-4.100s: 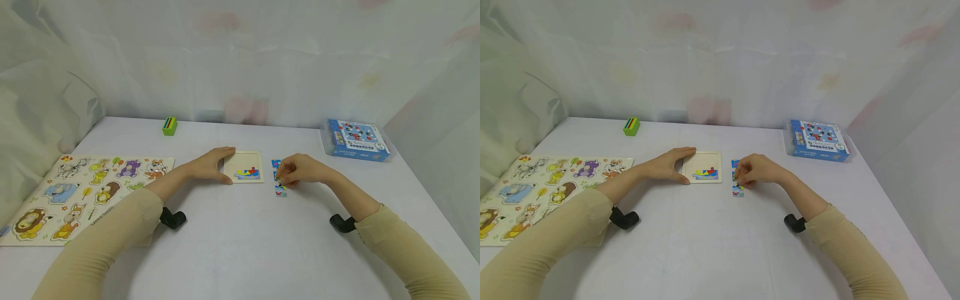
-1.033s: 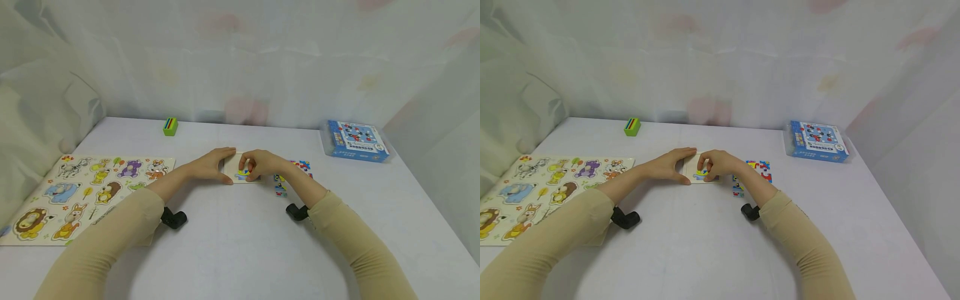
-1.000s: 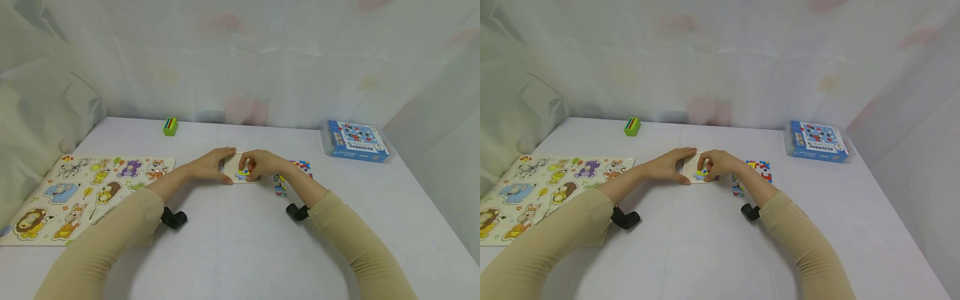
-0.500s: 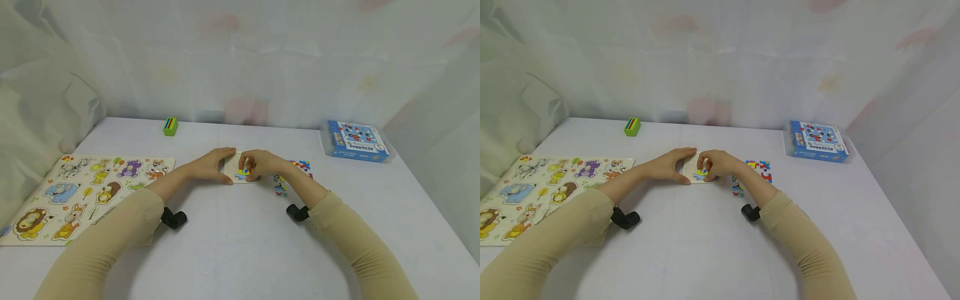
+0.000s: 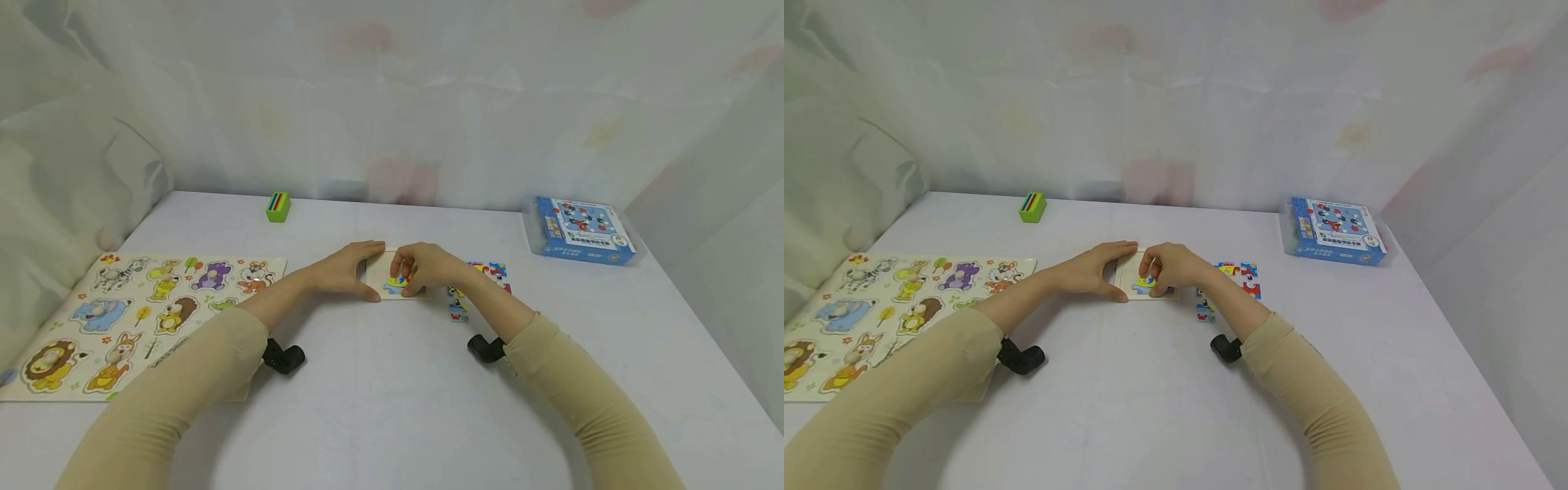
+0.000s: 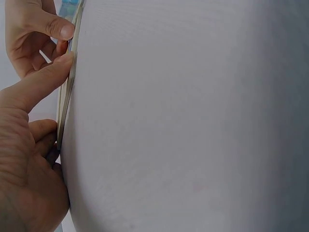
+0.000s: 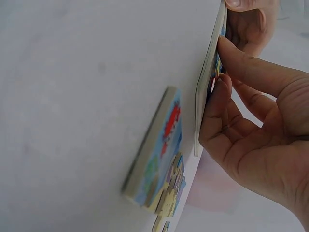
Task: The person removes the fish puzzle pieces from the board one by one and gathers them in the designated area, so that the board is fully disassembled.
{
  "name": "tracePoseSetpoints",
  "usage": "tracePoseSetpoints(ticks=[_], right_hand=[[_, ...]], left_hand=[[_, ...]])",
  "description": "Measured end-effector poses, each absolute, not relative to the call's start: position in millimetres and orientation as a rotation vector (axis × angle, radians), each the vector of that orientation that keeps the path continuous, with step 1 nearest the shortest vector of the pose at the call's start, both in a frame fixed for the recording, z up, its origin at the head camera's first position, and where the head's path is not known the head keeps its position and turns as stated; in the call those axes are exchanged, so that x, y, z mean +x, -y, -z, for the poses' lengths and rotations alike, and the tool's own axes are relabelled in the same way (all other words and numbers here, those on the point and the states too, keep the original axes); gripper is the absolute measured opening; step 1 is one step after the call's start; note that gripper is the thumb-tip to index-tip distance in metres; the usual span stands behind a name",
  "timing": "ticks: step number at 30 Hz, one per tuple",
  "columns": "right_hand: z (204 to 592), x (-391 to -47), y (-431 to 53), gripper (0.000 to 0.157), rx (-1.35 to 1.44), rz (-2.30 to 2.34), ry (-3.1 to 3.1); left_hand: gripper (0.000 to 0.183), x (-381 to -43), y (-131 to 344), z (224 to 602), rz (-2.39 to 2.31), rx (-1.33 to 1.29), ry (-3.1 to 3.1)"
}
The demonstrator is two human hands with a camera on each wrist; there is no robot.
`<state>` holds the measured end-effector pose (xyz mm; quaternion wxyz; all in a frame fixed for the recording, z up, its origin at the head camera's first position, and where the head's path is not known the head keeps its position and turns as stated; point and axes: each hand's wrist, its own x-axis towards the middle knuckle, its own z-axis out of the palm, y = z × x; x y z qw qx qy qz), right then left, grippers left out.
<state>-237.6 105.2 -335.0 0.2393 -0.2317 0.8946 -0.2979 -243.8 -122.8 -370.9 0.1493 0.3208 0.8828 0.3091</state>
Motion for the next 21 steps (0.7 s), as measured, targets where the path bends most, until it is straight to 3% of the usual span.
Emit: tracePoseSetpoints(ticks=[16, 21], right_hand=[[332.8, -235.5, -104.5, 0.030, -0.622, 0.823, -2.431], [332.6, -235.2, -105.9, 0.020, -0.639, 0.850, -2.412]], left_hand=[[0.103, -244.5, 123.1, 371.4, -0.873, 0.913, -2.541], [0.103, -244.7, 122.9, 370.9, -0.875, 0.914, -2.534]])
